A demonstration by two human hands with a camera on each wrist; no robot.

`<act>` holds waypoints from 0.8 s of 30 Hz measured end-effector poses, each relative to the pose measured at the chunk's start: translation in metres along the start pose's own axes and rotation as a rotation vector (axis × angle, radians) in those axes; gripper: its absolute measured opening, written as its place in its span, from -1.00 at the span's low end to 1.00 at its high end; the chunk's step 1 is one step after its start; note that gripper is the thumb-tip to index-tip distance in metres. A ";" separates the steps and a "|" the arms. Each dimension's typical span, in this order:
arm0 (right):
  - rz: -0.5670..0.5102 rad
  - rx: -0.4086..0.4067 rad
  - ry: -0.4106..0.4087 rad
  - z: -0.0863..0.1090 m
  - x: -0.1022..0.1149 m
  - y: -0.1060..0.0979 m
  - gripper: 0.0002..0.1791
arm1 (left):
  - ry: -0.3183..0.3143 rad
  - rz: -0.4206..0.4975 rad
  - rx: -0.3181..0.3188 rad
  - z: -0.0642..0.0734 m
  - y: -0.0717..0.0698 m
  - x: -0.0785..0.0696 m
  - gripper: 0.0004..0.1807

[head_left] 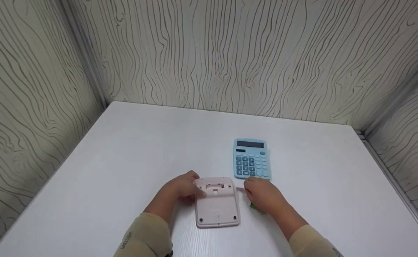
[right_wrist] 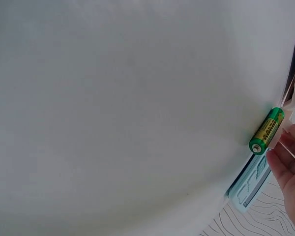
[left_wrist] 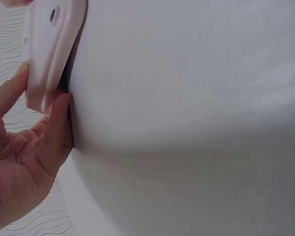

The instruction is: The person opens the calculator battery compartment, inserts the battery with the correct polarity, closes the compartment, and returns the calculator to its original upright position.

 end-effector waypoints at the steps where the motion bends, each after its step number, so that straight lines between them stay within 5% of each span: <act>1: -0.009 0.012 0.000 0.000 0.000 0.000 -0.93 | 0.001 0.003 0.002 0.000 0.000 0.000 -0.34; 24: -0.140 0.096 0.031 0.000 -0.007 -0.005 -0.88 | -0.006 0.038 -0.002 0.003 0.000 0.000 -0.32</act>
Point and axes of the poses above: each hand's wrist, its own z-axis away from the middle knuckle, its own y-axis out of the palm, x = y × z, the point moved 4 cm from there along -z, towards the middle knuckle, and after that the axes turned 7 degrees about z, right-handed, at the moved point
